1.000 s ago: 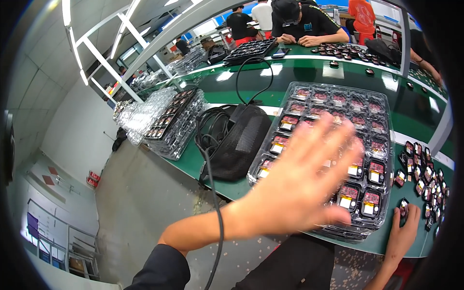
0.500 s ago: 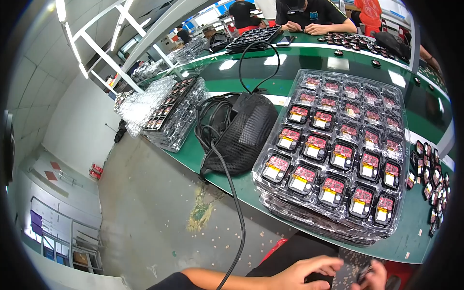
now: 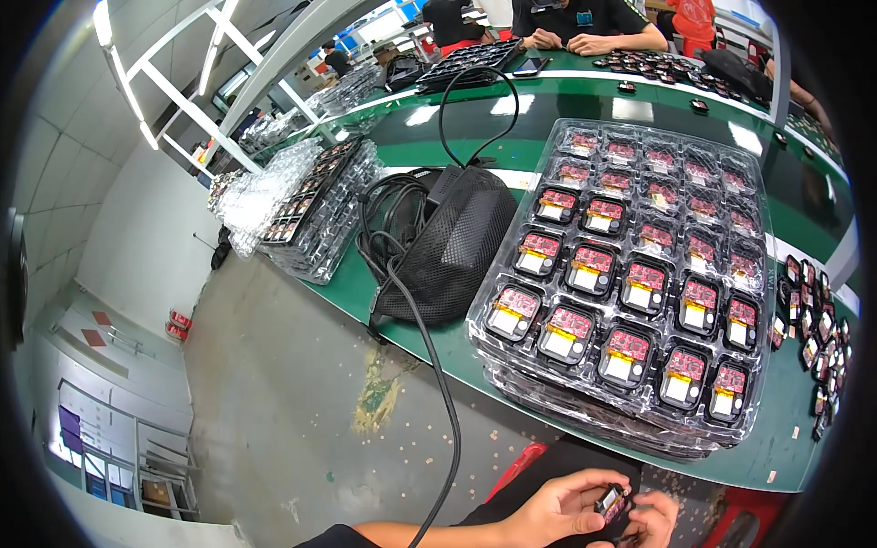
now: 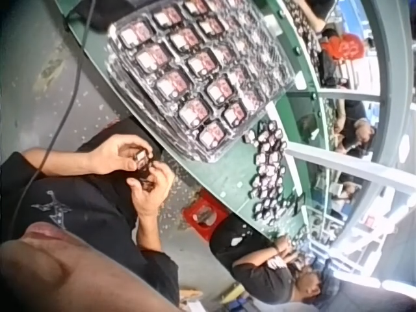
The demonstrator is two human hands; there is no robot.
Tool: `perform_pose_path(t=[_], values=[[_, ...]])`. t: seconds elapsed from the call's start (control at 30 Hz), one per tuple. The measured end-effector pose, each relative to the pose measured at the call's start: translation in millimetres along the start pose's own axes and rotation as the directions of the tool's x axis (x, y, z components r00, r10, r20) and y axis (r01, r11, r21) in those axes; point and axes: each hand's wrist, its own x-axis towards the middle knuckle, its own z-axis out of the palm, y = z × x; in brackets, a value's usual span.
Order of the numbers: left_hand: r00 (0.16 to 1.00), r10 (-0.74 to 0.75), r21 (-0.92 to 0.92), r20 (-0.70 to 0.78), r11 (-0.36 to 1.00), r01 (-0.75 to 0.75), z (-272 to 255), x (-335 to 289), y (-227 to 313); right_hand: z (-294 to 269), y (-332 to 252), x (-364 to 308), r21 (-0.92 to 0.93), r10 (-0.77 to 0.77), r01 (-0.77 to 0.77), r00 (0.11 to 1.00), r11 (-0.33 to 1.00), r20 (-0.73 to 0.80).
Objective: Assembling small electronic devices by using tweezers to place internal components into housings on a production line.
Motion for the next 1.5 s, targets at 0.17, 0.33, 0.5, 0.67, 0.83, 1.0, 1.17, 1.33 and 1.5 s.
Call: perform_pose_path(t=[0.17,0.33,0.5,0.67,0.83,1.0,1.17,1.33,1.5], values=[[0.996,0.030,0.007,-0.079,1.000,-0.030,-0.9,-6.0,1.6,-0.7,-17.5,7.7,-0.138,0.106,-0.102,0.994,0.985,0.017],[0.986,0.060,0.016,-0.156,0.998,-0.058,-2.5,-8.6,6.6,-0.5,-15.5,23.5,-0.351,0.060,-0.041,0.997,0.936,0.043],[0.978,0.106,0.092,-0.182,0.992,-0.090,-5.4,-9.7,22.5,14.0,-10.5,11.3,-0.288,0.132,-0.141,0.990,0.947,-0.050],[0.941,0.208,0.162,-0.267,0.972,-0.169,-10.8,-7.3,27.5,12.0,-3.5,35.4,-0.393,-0.114,0.127,0.992,0.911,0.055],[0.964,0.154,0.164,-0.215,0.979,-0.120,-9.1,-2.5,22.9,7.8,0.9,33.1,-0.500,-0.243,0.220,0.970,0.838,0.020],[0.968,0.135,0.155,-0.212,0.983,-0.103,-7.3,-4.4,18.5,11.2,3.9,25.6,-0.477,-0.221,0.189,0.975,0.858,-0.012],[0.965,0.141,0.156,-0.220,0.982,-0.107,-7.5,-4.5,17.5,11.9,5.2,25.0,-0.357,-0.110,0.085,0.993,0.930,-0.050],[0.966,0.135,0.164,-0.219,0.981,-0.100,-5.3,-2.8,18.8,6.7,2.3,24.9,-0.159,0.081,-0.085,0.996,0.984,-0.030],[0.967,0.130,0.171,-0.220,0.981,-0.093,-4.7,-1.9,18.0,2.7,2.2,24.6,-0.102,0.131,-0.131,0.991,0.986,-0.001]])
